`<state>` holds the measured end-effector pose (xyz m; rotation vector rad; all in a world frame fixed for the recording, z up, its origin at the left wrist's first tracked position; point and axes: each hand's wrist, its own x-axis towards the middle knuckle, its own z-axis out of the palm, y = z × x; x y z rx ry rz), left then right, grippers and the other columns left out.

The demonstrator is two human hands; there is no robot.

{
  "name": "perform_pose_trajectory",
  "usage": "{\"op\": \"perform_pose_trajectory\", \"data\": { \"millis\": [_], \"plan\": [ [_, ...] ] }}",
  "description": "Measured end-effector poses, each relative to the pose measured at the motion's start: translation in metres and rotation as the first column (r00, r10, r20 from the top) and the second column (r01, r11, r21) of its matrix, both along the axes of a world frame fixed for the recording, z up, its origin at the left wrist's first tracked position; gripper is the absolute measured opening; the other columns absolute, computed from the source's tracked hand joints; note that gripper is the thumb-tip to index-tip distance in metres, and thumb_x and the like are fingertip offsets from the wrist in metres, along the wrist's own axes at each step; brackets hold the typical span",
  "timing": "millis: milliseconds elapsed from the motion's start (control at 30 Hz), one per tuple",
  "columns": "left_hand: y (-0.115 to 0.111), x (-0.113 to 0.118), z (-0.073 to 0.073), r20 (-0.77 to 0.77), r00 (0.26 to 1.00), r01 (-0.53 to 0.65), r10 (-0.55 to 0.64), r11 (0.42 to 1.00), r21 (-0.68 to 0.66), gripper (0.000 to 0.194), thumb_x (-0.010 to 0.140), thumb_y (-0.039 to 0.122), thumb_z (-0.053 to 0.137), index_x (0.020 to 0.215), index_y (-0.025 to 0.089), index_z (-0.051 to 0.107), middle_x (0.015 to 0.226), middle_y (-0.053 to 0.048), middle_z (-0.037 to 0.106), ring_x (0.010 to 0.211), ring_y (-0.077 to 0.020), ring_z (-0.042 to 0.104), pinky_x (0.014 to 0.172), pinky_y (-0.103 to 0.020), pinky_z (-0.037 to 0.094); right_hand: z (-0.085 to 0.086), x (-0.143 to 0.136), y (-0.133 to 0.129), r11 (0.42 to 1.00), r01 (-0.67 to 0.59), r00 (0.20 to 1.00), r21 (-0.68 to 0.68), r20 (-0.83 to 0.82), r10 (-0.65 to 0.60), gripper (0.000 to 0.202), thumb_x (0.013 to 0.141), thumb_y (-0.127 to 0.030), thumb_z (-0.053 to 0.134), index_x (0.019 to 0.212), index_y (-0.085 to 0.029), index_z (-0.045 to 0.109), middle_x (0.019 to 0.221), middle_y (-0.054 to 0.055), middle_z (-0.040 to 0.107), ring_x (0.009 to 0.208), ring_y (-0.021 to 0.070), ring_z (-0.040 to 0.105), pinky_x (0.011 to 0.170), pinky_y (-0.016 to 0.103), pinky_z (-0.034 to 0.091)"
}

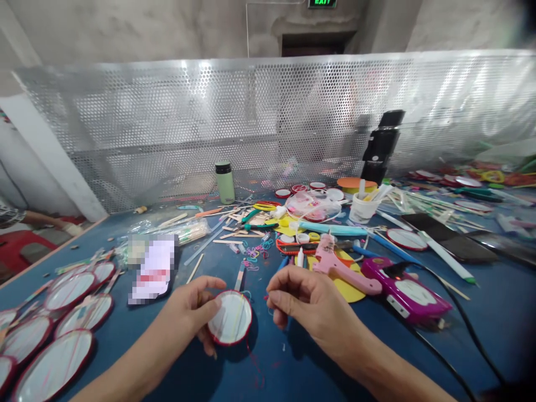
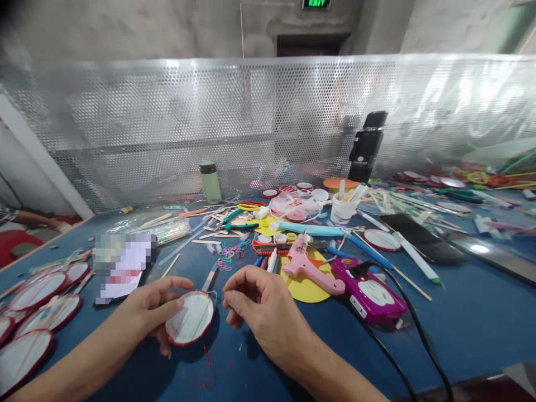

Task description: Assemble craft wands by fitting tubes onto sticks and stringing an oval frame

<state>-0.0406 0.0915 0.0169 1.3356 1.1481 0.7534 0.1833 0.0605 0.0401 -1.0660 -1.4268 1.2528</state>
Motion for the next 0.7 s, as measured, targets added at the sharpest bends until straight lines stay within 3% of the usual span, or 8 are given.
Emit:
{"op": "perform_pose_trajectory", "data": {
  "millis": [200, 300, 467, 567, 633, 700],
  "plan": [
    [-0.019, 0.000, 0.004, -0.106, 0.991, -0.072, 0.085, 0.990, 0.120, 0.039, 0.080, 0.039, 0.063, 0.110, 0.016, 0.052, 0.054, 0.010, 0.049, 0.030, -0.0077, 0.045, 0.028, -0.016, 0.035, 0.002, -0.001, -0.005, 0.999, -0.051, 0.998, -0.001, 0.027, 0.051, 0.017, 0.081, -0.032, 0.066, 0.078, -0.016, 0.059, 0.063, -0.002, 0.062, 0.054, 0.0091, 0.059, 0.053, 0.020, 0.047],
    [-0.030, 0.001, 0.011, -0.234, 0.966, -0.069, 0.113, 0.980, 0.187, 0.033, 0.083, 0.039, 0.059, 0.107, 0.017, 0.054, 0.055, 0.008, 0.050, 0.036, -0.0099, 0.047, 0.032, -0.017, 0.033, 0.003, -0.002, -0.008, 0.997, -0.081, 0.996, 0.008, 0.038, 0.080, 0.016, 0.081, -0.030, 0.066, 0.078, -0.016, 0.059, 0.063, -0.002, 0.061, 0.054, 0.0087, 0.059, 0.052, 0.020, 0.046],
    [-0.039, -0.004, 0.018, -0.514, 0.847, 0.103, 0.134, 0.908, 0.407, 0.019, 0.087, 0.035, 0.053, 0.086, 0.020, 0.065, 0.070, 0.000, 0.061, 0.047, -0.0104, 0.050, 0.045, -0.020, 0.033, 0.000, -0.002, -0.009, 0.994, -0.107, 0.992, 0.011, 0.068, 0.106, 0.017, 0.082, -0.032, 0.066, 0.080, -0.016, 0.060, 0.065, -0.002, 0.062, 0.055, 0.0088, 0.059, 0.052, 0.020, 0.045],
    [-0.044, -0.006, 0.022, -0.614, 0.767, 0.166, 0.185, 0.867, 0.469, 0.018, 0.085, 0.034, 0.055, 0.090, 0.022, 0.067, 0.084, -0.003, 0.063, 0.055, -0.0135, 0.053, 0.050, -0.022, 0.034, -0.002, -0.002, -0.008, 0.993, -0.115, 0.992, -0.002, 0.057, 0.115, 0.018, 0.083, -0.034, 0.065, 0.083, -0.017, 0.060, 0.067, -0.002, 0.062, 0.057, 0.0090, 0.060, 0.054, 0.020, 0.046],
    [-0.049, -0.002, 0.025, -0.623, 0.752, 0.172, 0.213, 0.850, 0.498, 0.020, 0.085, 0.033, 0.054, 0.098, 0.024, 0.067, 0.094, -0.005, 0.063, 0.064, -0.0166, 0.057, 0.052, -0.023, 0.036, -0.001, -0.004, -0.009, 0.992, -0.122, 0.992, -0.023, 0.033, 0.122, 0.019, 0.084, -0.036, 0.065, 0.087, -0.017, 0.059, 0.070, -0.001, 0.064, 0.058, 0.0096, 0.060, 0.055, 0.021, 0.047],
    [-0.055, 0.005, 0.029, -0.585, 0.786, 0.193, 0.197, 0.822, 0.536, 0.021, 0.086, 0.030, 0.052, 0.101, 0.025, 0.066, 0.098, -0.006, 0.063, 0.075, -0.0197, 0.061, 0.058, -0.024, 0.040, 0.000, -0.007, -0.012, 0.990, -0.136, 0.991, -0.048, -0.003, 0.136, 0.021, 0.084, -0.037, 0.064, 0.090, -0.017, 0.058, 0.072, 0.000, 0.065, 0.058, 0.0100, 0.061, 0.056, 0.022, 0.048]
  ]
}}
